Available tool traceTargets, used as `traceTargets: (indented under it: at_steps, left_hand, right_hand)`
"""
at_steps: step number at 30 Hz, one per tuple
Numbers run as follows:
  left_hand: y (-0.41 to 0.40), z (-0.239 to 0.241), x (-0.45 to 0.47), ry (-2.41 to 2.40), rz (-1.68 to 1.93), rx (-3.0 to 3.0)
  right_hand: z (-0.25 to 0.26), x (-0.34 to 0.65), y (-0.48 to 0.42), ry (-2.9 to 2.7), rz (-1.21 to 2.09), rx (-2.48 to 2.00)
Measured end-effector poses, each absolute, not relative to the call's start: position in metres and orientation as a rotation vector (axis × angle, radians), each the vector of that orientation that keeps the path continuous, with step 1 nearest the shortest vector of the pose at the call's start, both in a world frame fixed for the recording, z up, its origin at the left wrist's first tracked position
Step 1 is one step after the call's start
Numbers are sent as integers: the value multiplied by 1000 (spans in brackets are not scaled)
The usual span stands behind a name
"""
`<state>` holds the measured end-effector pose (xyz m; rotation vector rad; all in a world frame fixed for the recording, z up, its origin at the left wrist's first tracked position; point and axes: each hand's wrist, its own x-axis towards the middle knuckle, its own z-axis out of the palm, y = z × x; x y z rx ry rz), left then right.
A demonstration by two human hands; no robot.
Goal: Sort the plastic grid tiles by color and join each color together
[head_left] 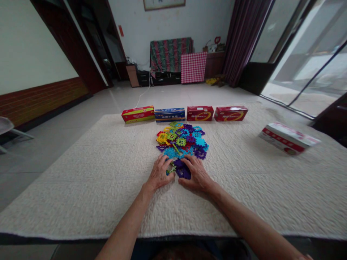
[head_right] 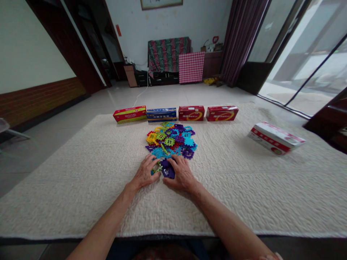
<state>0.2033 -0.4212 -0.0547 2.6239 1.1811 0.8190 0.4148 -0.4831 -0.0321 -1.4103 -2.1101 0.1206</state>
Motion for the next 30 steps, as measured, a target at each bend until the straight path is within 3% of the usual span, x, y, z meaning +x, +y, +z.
traceTargets:
  at_steps: [13,25,30]
  left_hand:
    - [-426,-54,203,1166,1024,2671]
    - [-421,-57,198,1163,727,2659]
    - [-426,-56,201,1102,777,2665]
  right_hand:
    - [-34,418,-482,-2120,175,-1384]
    - [-26,417,-482,-2148,224,-1368]
    - [-27,414,-481,-2157,234,-1387]
